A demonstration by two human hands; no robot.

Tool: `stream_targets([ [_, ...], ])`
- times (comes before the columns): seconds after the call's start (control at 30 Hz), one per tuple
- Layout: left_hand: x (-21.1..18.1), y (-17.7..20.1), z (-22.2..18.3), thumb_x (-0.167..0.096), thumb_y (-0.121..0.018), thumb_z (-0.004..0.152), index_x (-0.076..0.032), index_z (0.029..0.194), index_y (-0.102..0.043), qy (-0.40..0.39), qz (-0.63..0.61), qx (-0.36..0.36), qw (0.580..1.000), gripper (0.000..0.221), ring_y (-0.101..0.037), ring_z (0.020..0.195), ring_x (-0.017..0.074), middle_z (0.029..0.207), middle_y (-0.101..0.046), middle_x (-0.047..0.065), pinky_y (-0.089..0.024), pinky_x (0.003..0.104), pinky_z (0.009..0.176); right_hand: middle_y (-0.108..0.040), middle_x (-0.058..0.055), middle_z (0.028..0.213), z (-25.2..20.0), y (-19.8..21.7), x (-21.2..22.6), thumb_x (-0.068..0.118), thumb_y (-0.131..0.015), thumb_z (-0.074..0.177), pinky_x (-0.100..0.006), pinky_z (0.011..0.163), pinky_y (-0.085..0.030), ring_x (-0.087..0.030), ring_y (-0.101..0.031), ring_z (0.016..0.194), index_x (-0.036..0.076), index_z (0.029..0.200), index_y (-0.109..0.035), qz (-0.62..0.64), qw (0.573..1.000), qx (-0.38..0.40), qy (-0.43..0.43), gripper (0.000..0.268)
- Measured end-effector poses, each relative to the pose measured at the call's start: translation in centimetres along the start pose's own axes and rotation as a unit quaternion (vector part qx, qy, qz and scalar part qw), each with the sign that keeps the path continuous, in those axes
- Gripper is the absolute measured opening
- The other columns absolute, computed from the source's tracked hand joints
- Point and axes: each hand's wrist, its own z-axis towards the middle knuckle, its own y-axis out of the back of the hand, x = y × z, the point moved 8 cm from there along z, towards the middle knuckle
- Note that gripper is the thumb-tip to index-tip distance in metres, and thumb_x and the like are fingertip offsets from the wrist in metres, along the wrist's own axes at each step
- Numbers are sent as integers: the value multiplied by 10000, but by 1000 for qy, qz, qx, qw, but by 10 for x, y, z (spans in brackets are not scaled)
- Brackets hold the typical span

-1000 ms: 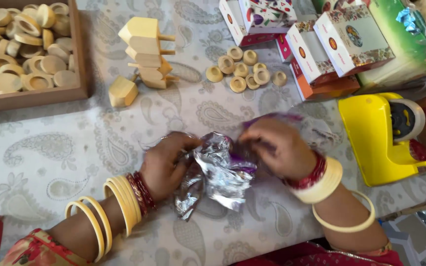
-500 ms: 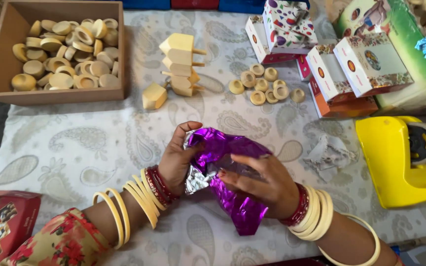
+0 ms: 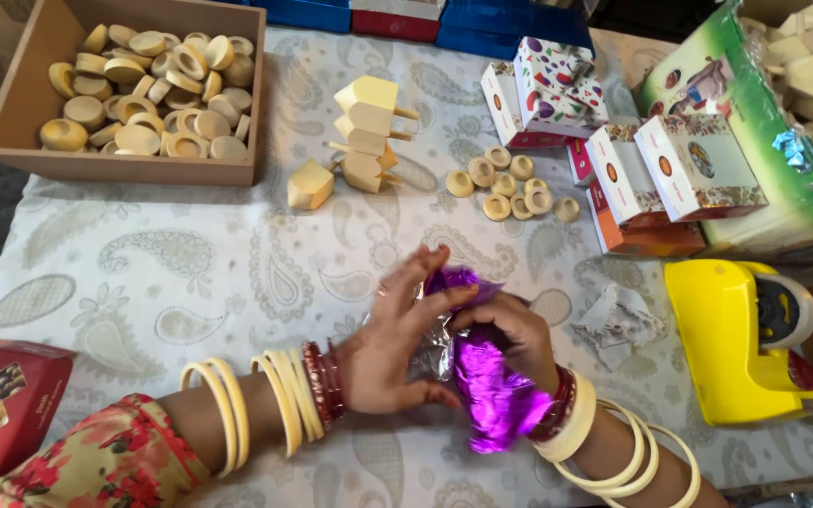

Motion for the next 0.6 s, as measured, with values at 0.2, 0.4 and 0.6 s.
stream_targets([
  [0.2, 44, -23, -9, 96, -598, 852, -121, 1508, -508, 89, -263, 25, 960, 697, -589, 1371, 270, 1505, -611, 183, -470, 434, 1195, -638, -81, 1224, 9, -17, 26, 100, -795, 823, -312, 976, -556, -168, -670, 1106, 29, 1233, -567, 348, 928, 10, -131, 474],
  [0.4, 83, -72, -36, 90, -538, 1011, -40, 1444, -505, 335, -564, -9, 755, 453, -634, 1098, 107, 1251, -662, 45, -533, 302, 977, -668, -131, 1014, -9, 45, 50, 129, -841, 831, -334, 757, -552, -225, -683, 864, 14, 1063, -570, -214, 933, -226, 179, 374],
  [0.6, 62, -51, -32, 73, -558, 765, -141, 1416, -467, 356, -264, 70, 894, 692, -710, 963, 130, 1044, -725, 54, -564, 293, 874, -650, -98, 898, -20, 23, 74, 27, -817, 815, -367, 577, -499, -227, -649, 691, 27, 988, -580, -206, 918, -120, 318, 293],
])
